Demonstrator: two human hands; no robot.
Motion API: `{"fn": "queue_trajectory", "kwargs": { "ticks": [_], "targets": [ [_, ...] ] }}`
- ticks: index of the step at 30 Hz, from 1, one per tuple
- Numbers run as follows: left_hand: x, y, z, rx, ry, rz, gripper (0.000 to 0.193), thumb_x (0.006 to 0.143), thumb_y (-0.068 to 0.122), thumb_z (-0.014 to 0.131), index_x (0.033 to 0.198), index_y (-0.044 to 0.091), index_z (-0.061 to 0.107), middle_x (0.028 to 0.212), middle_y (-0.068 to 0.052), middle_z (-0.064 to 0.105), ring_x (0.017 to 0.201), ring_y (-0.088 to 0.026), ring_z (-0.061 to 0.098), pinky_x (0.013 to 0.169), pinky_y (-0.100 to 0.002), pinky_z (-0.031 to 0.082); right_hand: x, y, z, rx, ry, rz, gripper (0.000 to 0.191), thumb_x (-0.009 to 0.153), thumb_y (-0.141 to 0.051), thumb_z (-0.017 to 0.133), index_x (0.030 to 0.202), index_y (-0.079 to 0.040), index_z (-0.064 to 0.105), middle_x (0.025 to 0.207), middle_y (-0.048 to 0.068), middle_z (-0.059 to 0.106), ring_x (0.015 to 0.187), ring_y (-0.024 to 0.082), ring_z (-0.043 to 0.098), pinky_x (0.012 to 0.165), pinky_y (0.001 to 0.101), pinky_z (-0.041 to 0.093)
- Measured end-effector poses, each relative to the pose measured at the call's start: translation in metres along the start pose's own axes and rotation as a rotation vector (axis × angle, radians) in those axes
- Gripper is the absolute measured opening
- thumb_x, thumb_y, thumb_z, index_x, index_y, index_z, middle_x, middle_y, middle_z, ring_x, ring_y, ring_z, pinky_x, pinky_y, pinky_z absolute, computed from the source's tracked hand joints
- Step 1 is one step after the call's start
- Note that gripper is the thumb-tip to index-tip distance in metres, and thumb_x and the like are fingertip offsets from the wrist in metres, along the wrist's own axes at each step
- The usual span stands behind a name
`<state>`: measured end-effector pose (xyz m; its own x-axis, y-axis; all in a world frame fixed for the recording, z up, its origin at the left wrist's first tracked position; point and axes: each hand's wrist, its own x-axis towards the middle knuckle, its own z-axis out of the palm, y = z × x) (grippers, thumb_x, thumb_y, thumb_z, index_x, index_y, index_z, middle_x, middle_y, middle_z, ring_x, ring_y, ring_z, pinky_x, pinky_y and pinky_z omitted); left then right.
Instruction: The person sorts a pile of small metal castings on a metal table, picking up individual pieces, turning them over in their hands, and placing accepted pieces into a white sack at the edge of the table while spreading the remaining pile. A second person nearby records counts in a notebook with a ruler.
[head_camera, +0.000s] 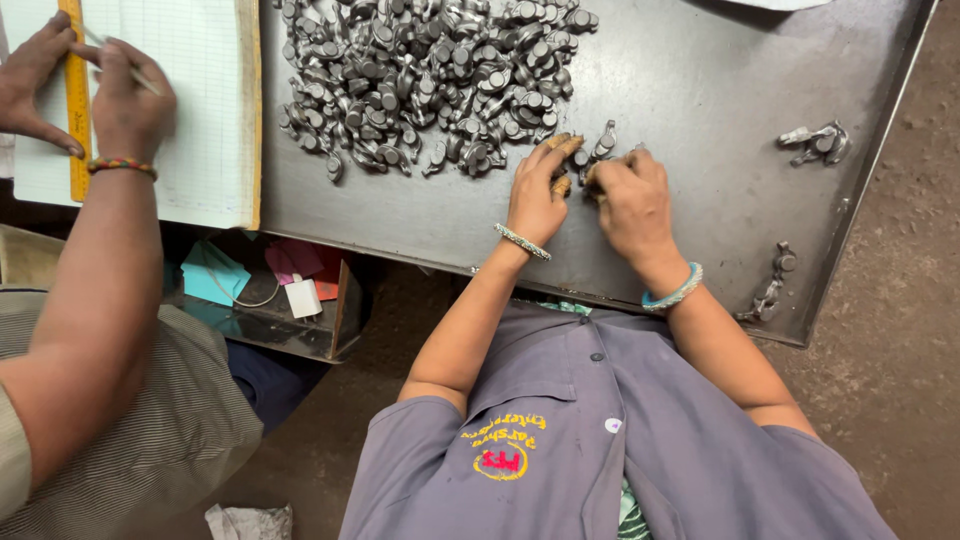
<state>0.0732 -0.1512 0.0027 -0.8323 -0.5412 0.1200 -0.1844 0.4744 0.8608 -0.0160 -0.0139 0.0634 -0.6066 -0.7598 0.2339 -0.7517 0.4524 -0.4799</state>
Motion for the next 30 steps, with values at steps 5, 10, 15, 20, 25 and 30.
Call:
{"fn": "queue_trajectory", "kwargs": {
  "ticks": [5, 10, 15, 20, 25, 30],
  "targets": [
    [-0.009, 0.025, -0.007, -0.016, -0.058, -0.004, 0.055, 0.08, -0.007, 0.068, 0.13, 0.015, 0.067, 0.128, -0.01, 0.066, 0.119, -0.033, 0.059, 0.107, -0.039, 0.048, -0.019, 0.038, -0.001, 0.99, 0.036, 0.367, 0.025, 0.09, 0.009, 0.072, 0.107, -0.005, 0.06, 0.109, 0.008, 0.071, 0.101, 0.019, 0.07, 0.092, 0.0345, 0.058],
    [-0.027, 0.05, -0.014, -0.127, -0.121, 0.031, 0.056, 0.069, 0.003, 0.082, 0.123, 0.008, 0.066, 0.117, -0.013, 0.065, 0.11, -0.032, 0.061, 0.097, -0.039, 0.05, -0.047, 0.062, -0.005, 1.77, 0.096, 0.579, 0.026, 0.093, 0.007, 0.071, 0.113, -0.005, 0.06, 0.113, 0.01, 0.07, 0.104, 0.02, 0.071, 0.096, 0.0356, 0.06],
    [-0.036, 0.042, 0.004, -0.613, -0.188, -0.186, 0.036, 0.083, 0.003, 0.08, 0.116, 0.003, 0.067, 0.106, -0.006, 0.074, 0.097, -0.015, 0.073, 0.086, -0.029, 0.06, -0.061, 0.066, 0.0, 1.694, 0.045, 0.666, 0.026, 0.095, 0.002, 0.07, 0.121, 0.0, 0.064, 0.113, 0.009, 0.071, 0.103, 0.018, 0.07, 0.092, 0.0324, 0.059],
    [-0.04, 0.011, 0.023, -1.022, -0.269, -0.38, 0.022, 0.091, 0.002, 0.077, 0.111, 0.0, 0.068, 0.101, -0.004, 0.073, 0.091, -0.011, 0.069, 0.077, -0.026, 0.056, -0.066, 0.075, 0.001, 1.612, -0.046, 0.707, 0.027, 0.099, -0.004, 0.072, 0.124, 0.001, 0.066, 0.103, 0.005, 0.07, 0.088, 0.013, 0.066, 0.073, 0.0258, 0.055],
    [-0.041, -0.002, 0.027, -1.11, -0.319, -0.461, 0.014, 0.096, 0.007, 0.072, 0.108, 0.002, 0.067, 0.098, -0.004, 0.072, 0.087, -0.009, 0.067, 0.072, -0.025, 0.056, -0.066, 0.08, 0.0, 1.546, -0.139, 0.755, 0.016, 0.096, -0.011, 0.074, 0.107, -0.004, 0.065, 0.089, 0.004, 0.07, 0.066, 0.011, 0.062, 0.054, 0.0228, 0.047],
    [-0.033, 0.006, 0.012, -0.9, -0.294, -0.398, 0.016, 0.096, 0.011, 0.072, 0.108, 0.002, 0.067, 0.095, -0.002, 0.072, 0.082, -0.006, 0.065, 0.067, -0.023, 0.054, -0.041, 0.084, -0.019, 1.113, -0.399, 0.614, 0.018, 0.088, -0.002, 0.077, 0.098, -0.001, 0.063, 0.083, 0.006, 0.069, 0.071, 0.012, 0.064, 0.06, 0.0254, 0.051]
  ]
}}
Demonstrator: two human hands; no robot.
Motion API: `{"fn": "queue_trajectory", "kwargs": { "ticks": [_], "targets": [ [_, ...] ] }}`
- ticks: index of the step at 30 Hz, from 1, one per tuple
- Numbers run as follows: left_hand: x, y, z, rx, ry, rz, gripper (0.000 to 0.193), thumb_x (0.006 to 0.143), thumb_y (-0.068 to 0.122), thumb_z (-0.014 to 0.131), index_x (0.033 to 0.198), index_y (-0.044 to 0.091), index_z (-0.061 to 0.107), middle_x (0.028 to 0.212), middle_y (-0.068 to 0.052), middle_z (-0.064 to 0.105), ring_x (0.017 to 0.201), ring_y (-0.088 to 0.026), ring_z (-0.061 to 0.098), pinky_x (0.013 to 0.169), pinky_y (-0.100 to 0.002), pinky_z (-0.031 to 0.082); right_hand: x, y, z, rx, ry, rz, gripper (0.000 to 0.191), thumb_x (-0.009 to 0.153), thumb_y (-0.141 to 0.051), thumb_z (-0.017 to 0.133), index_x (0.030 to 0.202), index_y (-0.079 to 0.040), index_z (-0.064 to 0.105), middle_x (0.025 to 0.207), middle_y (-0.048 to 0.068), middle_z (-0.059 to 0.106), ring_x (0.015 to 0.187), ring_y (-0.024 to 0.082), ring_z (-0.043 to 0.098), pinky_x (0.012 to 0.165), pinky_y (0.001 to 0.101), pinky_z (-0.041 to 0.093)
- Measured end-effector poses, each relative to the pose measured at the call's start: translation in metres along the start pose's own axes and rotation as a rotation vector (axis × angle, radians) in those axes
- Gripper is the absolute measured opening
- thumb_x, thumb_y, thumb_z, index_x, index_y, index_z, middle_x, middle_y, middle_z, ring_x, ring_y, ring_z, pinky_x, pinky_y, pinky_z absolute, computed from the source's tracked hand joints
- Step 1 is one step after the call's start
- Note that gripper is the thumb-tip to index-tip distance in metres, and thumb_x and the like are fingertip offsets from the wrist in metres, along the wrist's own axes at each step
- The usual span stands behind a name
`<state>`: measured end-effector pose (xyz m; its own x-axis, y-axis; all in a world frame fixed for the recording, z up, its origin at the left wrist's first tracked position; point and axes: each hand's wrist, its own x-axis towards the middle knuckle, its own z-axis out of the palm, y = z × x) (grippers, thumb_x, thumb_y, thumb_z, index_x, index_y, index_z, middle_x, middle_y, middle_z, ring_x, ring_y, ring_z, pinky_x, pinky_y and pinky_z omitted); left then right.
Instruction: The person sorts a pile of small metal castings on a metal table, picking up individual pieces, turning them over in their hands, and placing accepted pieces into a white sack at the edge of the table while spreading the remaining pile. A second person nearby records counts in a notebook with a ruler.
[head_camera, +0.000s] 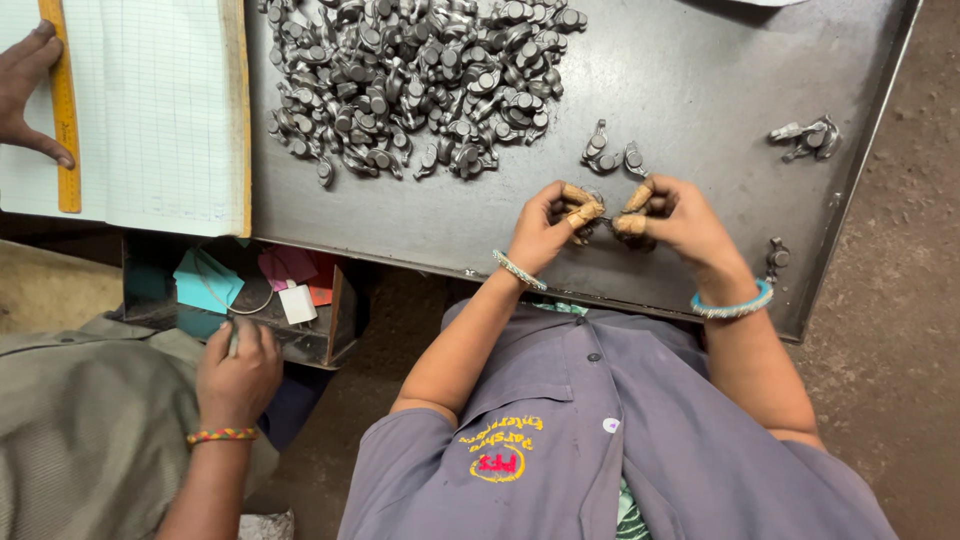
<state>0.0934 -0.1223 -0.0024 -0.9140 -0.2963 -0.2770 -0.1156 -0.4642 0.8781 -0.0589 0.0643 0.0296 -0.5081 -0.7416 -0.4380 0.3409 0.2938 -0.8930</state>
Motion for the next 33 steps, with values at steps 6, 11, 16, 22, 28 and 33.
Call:
{"fn": "queue_trajectory", "kwargs": {
  "ticks": [6, 11, 16, 22, 28, 33],
  "targets": [
    [-0.002, 0.025, -0.001, 0.347, 0.237, 0.193, 0.019, 0.095, 0.013, 0.074, 0.11, 0.003, 0.07, 0.098, -0.001, 0.076, 0.083, -0.004, 0.066, 0.07, -0.022, 0.053, 0.029, -0.057, 0.001, 0.375, 0.167, -0.409, 0.027, 0.083, 0.001, 0.079, 0.102, -0.007, 0.062, 0.102, 0.013, 0.075, 0.09, 0.018, 0.07, 0.08, 0.0291, 0.057],
    [0.003, 0.032, -0.008, 0.362, 0.318, 0.239, 0.024, 0.093, 0.013, 0.076, 0.114, 0.002, 0.071, 0.099, -0.001, 0.075, 0.079, -0.004, 0.061, 0.07, -0.022, 0.052, 0.032, -0.054, 0.051, -0.914, 0.414, -0.596, 0.046, 0.068, -0.01, 0.093, 0.106, -0.004, 0.067, 0.099, 0.015, 0.066, 0.097, 0.032, 0.054, 0.086, 0.0463, 0.048],
    [0.006, 0.032, -0.006, 0.337, 0.336, 0.2, 0.028, 0.092, 0.013, 0.079, 0.116, 0.002, 0.07, 0.101, -0.002, 0.074, 0.077, -0.005, 0.06, 0.068, -0.022, 0.052, 0.033, -0.042, 0.057, -1.076, 0.438, -0.594, 0.037, 0.073, -0.009, 0.09, 0.102, -0.011, 0.067, 0.097, 0.005, 0.068, 0.098, 0.029, 0.054, 0.09, 0.0472, 0.042],
    [0.002, 0.039, -0.003, 0.158, 0.137, 0.211, 0.042, 0.09, 0.012, 0.077, 0.13, 0.005, 0.065, 0.12, -0.002, 0.071, 0.094, -0.007, 0.068, 0.078, -0.024, 0.056, 0.017, -0.025, 0.037, -0.434, 0.345, -0.362, 0.038, 0.077, -0.008, 0.089, 0.102, -0.004, 0.061, 0.096, 0.004, 0.068, 0.09, 0.016, 0.065, 0.083, 0.0339, 0.055],
    [0.008, 0.025, 0.005, 0.035, -0.03, 0.28, 0.032, 0.096, 0.01, 0.078, 0.126, 0.0, 0.072, 0.121, -0.006, 0.073, 0.111, -0.012, 0.069, 0.1, -0.031, 0.055, 0.001, -0.004, 0.027, 0.419, 0.018, -0.091, 0.03, 0.098, -0.003, 0.071, 0.126, -0.004, 0.059, 0.113, 0.01, 0.068, 0.095, 0.017, 0.066, 0.077, 0.0285, 0.055],
    [0.021, 0.005, 0.009, 0.01, 0.004, 0.27, 0.024, 0.095, 0.01, 0.076, 0.117, -0.001, 0.073, 0.11, -0.005, 0.076, 0.102, -0.013, 0.068, 0.094, -0.032, 0.056, 0.006, 0.015, 0.022, 0.553, -0.007, 0.017, 0.025, 0.108, -0.016, 0.062, 0.13, -0.005, 0.06, 0.116, 0.007, 0.069, 0.098, 0.016, 0.068, 0.079, 0.0312, 0.058]
  ]
}}
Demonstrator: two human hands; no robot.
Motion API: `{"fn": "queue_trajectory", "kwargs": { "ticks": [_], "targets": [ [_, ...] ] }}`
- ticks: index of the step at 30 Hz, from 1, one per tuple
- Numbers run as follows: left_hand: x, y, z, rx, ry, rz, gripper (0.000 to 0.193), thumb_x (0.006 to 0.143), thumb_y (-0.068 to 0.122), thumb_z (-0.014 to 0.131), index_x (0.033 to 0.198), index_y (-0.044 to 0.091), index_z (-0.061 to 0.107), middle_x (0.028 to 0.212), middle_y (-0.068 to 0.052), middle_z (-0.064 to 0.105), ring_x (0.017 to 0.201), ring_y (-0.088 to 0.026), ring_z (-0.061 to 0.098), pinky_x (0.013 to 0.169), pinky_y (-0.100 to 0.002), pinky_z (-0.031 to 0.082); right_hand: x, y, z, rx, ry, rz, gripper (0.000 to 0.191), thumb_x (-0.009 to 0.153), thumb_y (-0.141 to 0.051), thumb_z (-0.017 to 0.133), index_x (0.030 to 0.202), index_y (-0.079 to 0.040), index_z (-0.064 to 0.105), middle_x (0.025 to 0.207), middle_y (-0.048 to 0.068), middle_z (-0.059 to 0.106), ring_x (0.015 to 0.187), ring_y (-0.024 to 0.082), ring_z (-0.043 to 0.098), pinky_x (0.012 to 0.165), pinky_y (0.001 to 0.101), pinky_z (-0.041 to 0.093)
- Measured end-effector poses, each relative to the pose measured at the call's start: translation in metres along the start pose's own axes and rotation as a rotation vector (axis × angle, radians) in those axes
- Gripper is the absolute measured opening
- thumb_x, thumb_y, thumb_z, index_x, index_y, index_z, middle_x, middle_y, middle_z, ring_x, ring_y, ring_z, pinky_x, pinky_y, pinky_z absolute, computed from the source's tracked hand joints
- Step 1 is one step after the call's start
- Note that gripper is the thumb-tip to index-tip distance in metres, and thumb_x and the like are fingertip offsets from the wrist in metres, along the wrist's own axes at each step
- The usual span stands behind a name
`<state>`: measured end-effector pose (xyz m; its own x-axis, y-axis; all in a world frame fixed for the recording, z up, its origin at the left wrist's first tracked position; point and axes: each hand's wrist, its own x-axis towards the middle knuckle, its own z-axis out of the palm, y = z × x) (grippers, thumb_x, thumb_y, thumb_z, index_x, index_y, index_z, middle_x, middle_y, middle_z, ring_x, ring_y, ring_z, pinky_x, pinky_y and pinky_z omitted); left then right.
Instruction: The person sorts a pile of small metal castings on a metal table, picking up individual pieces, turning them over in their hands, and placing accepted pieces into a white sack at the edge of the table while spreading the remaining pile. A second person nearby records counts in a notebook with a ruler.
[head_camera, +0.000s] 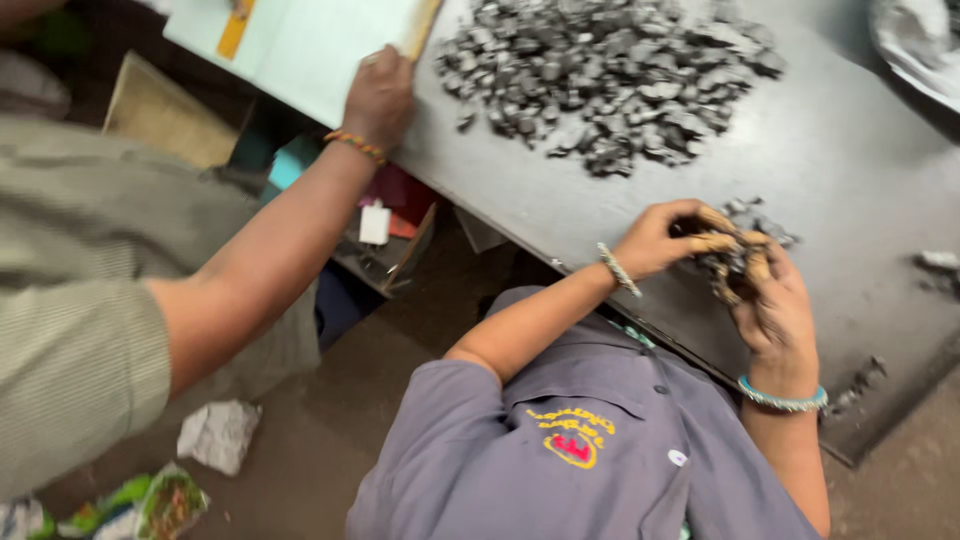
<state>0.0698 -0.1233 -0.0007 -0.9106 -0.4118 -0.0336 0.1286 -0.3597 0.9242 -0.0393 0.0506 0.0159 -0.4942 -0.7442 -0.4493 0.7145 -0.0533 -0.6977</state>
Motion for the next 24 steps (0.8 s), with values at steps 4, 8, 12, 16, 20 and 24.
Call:
{"fn": "queue_trajectory", "kwargs": {
  "ticks": [4, 8, 12, 16, 20, 24],
  "targets": [
    [0.002, -0.011, 0.003, 0.079, 0.073, 0.091, 0.021, 0.094, 0.008, 0.074, 0.113, 0.0, 0.073, 0.108, -0.005, 0.076, 0.102, -0.011, 0.07, 0.094, -0.03, 0.059, 0.006, 0.008, -0.011, 0.001, 0.057, -0.028, 0.027, 0.109, -0.021, 0.068, 0.126, -0.002, 0.06, 0.114, 0.008, 0.07, 0.097, 0.017, 0.069, 0.08, 0.031, 0.058],
    [0.0, -0.012, 0.005, 0.21, 0.139, 0.104, 0.024, 0.092, 0.009, 0.073, 0.114, 0.001, 0.074, 0.108, -0.007, 0.078, 0.1, -0.011, 0.072, 0.092, -0.029, 0.06, 0.009, 0.008, -0.022, -0.19, -0.063, -0.145, 0.031, 0.104, -0.013, 0.071, 0.129, 0.002, 0.06, 0.113, 0.009, 0.07, 0.091, 0.016, 0.067, 0.074, 0.0258, 0.054],
    [0.001, -0.005, 0.009, 0.355, 0.193, 0.084, 0.024, 0.092, 0.019, 0.077, 0.113, 0.008, 0.075, 0.107, -0.006, 0.08, 0.099, -0.013, 0.076, 0.092, -0.029, 0.061, 0.02, 0.002, -0.033, -0.467, -0.027, -0.218, 0.029, 0.101, 0.0, 0.07, 0.128, 0.004, 0.059, 0.11, 0.009, 0.069, 0.092, 0.011, 0.066, 0.08, 0.0217, 0.053],
    [-0.003, 0.016, 0.004, 0.649, 0.21, 0.317, 0.032, 0.088, 0.029, 0.08, 0.118, 0.018, 0.074, 0.114, -0.002, 0.074, 0.106, -0.018, 0.071, 0.096, -0.031, 0.057, 0.038, -0.044, -0.039, -0.593, -0.019, -0.12, 0.02, 0.103, -0.001, 0.071, 0.119, 0.008, 0.064, 0.098, 0.008, 0.068, 0.08, 0.01, 0.061, 0.075, 0.0221, 0.048],
    [-0.014, 0.041, -0.009, 0.766, 0.365, 0.168, 0.041, 0.079, 0.032, 0.085, 0.117, 0.019, 0.074, 0.111, -0.001, 0.068, 0.092, -0.02, 0.067, 0.084, -0.031, 0.057, 0.058, -0.095, -0.014, 0.222, 0.168, -0.325, 0.024, 0.097, -0.016, 0.063, 0.114, -0.001, 0.066, 0.104, 0.014, 0.07, 0.09, 0.022, 0.071, 0.079, 0.0294, 0.06],
    [-0.022, 0.062, -0.04, 1.033, 0.566, 0.315, 0.056, 0.075, 0.025, 0.088, 0.127, 0.019, 0.067, 0.127, -0.007, 0.059, 0.12, -0.028, 0.059, 0.106, -0.041, 0.049, 0.069, -0.111, 0.035, 0.091, 0.144, -0.379, 0.028, 0.099, -0.01, 0.068, 0.123, 0.0, 0.06, 0.117, 0.013, 0.071, 0.096, 0.022, 0.072, 0.076, 0.0305, 0.059]
  ]
}}
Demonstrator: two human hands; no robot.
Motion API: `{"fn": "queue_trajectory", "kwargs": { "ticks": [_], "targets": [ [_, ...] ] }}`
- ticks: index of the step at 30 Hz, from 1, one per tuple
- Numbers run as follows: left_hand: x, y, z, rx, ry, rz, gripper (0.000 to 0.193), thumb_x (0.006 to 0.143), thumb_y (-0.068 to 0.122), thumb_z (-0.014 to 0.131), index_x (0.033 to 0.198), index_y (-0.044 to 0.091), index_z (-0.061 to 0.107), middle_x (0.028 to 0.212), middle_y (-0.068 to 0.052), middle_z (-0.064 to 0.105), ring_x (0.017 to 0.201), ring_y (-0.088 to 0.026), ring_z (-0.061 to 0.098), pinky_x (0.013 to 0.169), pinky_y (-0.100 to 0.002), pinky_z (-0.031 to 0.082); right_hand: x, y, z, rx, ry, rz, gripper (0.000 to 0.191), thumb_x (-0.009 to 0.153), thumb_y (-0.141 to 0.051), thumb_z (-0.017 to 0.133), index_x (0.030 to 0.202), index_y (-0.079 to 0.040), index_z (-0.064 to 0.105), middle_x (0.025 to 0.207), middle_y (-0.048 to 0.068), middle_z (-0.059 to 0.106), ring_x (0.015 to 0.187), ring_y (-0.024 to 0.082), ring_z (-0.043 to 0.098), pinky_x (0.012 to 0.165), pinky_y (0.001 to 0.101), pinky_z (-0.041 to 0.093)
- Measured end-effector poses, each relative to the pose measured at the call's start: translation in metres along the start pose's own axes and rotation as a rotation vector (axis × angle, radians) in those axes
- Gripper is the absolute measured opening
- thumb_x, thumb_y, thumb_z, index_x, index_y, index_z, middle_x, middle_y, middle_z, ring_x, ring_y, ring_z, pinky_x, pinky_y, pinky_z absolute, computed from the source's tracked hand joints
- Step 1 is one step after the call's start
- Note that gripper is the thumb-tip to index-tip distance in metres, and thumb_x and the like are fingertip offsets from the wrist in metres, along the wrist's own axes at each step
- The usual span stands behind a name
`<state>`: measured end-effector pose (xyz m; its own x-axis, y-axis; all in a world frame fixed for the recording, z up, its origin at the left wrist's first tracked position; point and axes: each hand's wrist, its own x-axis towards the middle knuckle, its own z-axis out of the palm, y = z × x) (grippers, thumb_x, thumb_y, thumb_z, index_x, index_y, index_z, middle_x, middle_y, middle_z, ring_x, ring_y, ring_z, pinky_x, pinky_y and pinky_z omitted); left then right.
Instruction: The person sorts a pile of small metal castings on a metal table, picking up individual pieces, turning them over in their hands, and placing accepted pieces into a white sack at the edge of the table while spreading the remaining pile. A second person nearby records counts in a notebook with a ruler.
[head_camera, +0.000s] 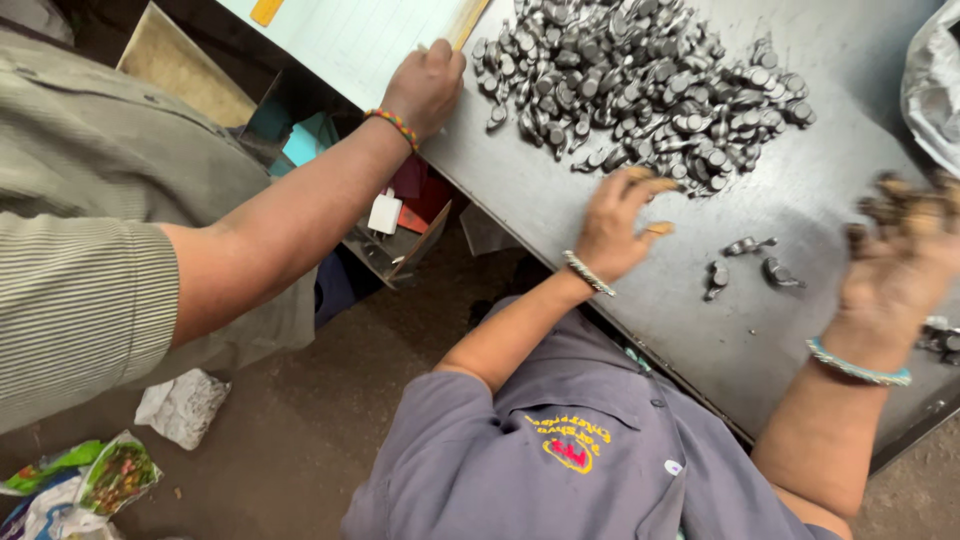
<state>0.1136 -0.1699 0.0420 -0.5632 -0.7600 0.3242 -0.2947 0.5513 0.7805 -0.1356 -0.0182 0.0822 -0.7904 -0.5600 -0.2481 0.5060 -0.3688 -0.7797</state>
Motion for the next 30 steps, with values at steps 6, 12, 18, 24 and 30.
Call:
{"fn": "queue_trajectory", "kwargs": {
  "ticks": [6, 12, 18, 24, 30],
  "targets": [
    [0.023, -0.028, -0.044, 0.321, 0.09, -0.3, 0.091, 0.063, 0.022, 0.095, 0.143, 0.025, 0.052, 0.151, -0.012, 0.041, 0.139, -0.04, 0.038, 0.11, -0.058, 0.038, 0.007, 0.052, 0.086, -0.668, -0.487, -0.139, 0.042, 0.092, -0.013, 0.087, 0.125, -0.008, 0.062, 0.121, 0.008, 0.067, 0.109, 0.02, 0.063, 0.096, 0.0325, 0.055],
    [0.062, -0.052, -0.07, 0.341, -0.033, -0.627, 0.128, 0.044, 0.029, 0.104, 0.15, 0.041, 0.033, 0.168, -0.014, 0.004, 0.153, -0.051, 0.007, 0.111, -0.076, 0.025, 0.043, 0.094, 0.168, -1.38, -0.86, -0.658, 0.06, 0.085, -0.029, 0.097, 0.129, -0.009, 0.062, 0.143, 0.017, 0.053, 0.134, 0.038, 0.042, 0.121, 0.0521, 0.036],
    [0.086, -0.067, -0.056, 0.421, -0.002, -0.72, 0.14, 0.041, 0.031, 0.105, 0.153, 0.043, 0.021, 0.167, -0.028, -0.008, 0.152, -0.058, -0.002, 0.111, -0.079, 0.021, 0.085, 0.14, 0.227, -1.483, -1.104, -0.873, 0.071, 0.081, -0.044, 0.084, 0.14, -0.012, 0.059, 0.161, 0.025, 0.038, 0.143, 0.054, 0.025, 0.109, 0.076, 0.019],
    [0.094, -0.081, -0.062, 0.473, -0.094, -0.761, 0.142, 0.045, 0.031, 0.101, 0.159, 0.034, 0.017, 0.158, -0.031, 0.017, 0.144, -0.055, 0.021, 0.111, -0.068, 0.036, 0.088, 0.158, 0.246, -1.58, -1.065, -0.667, 0.075, 0.072, -0.061, 0.086, 0.136, -0.028, 0.065, 0.148, 0.014, 0.052, 0.14, 0.051, 0.029, 0.096, 0.0903, 0.009],
    [0.092, -0.088, -0.063, 0.423, -0.019, -0.548, 0.132, 0.042, 0.017, 0.097, 0.152, 0.021, 0.026, 0.139, -0.021, 0.041, 0.124, -0.053, 0.038, 0.101, -0.056, 0.048, 0.091, 0.159, 0.244, -1.672, -1.05, -0.757, 0.07, 0.073, -0.06, 0.09, 0.133, -0.03, 0.071, 0.144, 0.009, 0.059, 0.131, 0.049, 0.04, 0.095, 0.0806, 0.027]
  ]
}}
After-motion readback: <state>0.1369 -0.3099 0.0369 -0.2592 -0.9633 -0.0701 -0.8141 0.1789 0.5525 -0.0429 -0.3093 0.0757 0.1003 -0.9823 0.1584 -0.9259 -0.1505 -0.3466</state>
